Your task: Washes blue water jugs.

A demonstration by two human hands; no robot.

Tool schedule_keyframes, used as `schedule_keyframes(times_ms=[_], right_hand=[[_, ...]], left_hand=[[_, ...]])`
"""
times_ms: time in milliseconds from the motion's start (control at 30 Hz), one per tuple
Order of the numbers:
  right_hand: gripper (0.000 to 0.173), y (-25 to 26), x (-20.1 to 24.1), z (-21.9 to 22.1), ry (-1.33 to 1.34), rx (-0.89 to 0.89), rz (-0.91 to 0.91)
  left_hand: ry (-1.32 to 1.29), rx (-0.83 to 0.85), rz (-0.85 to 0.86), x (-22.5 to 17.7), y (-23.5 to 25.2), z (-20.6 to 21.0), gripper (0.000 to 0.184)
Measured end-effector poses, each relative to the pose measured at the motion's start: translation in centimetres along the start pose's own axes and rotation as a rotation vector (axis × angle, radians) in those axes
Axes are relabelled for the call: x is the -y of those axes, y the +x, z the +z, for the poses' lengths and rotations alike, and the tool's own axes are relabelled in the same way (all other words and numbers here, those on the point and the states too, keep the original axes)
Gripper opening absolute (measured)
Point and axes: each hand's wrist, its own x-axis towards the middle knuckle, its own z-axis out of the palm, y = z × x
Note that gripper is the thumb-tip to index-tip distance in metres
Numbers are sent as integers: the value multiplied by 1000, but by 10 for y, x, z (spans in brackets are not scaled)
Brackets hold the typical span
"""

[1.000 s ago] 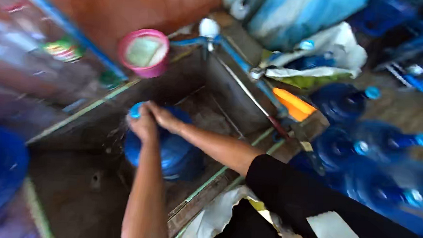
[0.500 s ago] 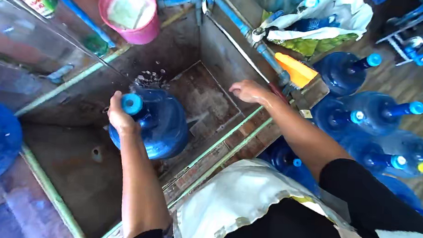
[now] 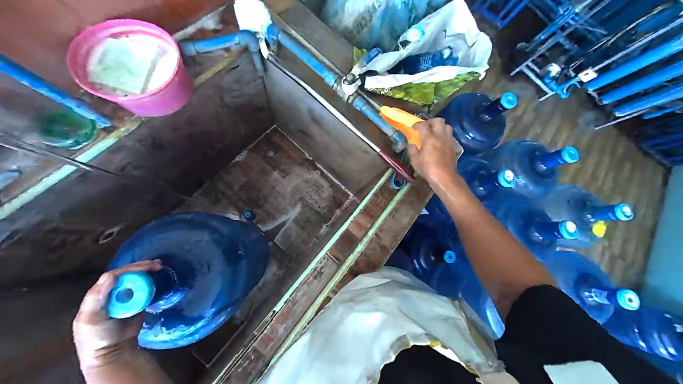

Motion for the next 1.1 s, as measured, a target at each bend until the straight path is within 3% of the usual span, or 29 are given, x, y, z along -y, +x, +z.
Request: schedule_keyframes(times_ms=[100,300,400,467,533,567,633,700,833,1000,1100], right_hand=[[70,26,-33,-1,10,17,63],[68,83,-27,5,107,-15,-256],[74,106,-26,-6,285,-27,-277],[56,93,-25,-24,252,-135,-201],[37,63,-20,-41,100,-29,0],[38,50,-18,-43,46,106,89],[54,29,-19,-23,14,319,198],[73,15,-19,3,96,379,262],[83,9,-9,25,206,278,352],[62,13,-10,15,357,88,388],[48,12,-31,11,727,-113,369]], left_hand=[[-11,-24,-13,-4,9,5,40],[-54,-27,-39,-6,1,5,42],[-55,-99,-59,-7,-1,7,49],[-59,-129,-65,-8,-3,10,50],[-60,-160,-66,-9,-2,15,52],[-62,-173,-66,-9,-1,16,52],[-64,-174,-68,-9,1,18,52],[-68,-163,-77,-10,3,23,53],[-50,-163,-98,-18,2,35,52],[-15,-74,-108,-18,3,35,50],[20,-57,-150,-20,5,38,50]])
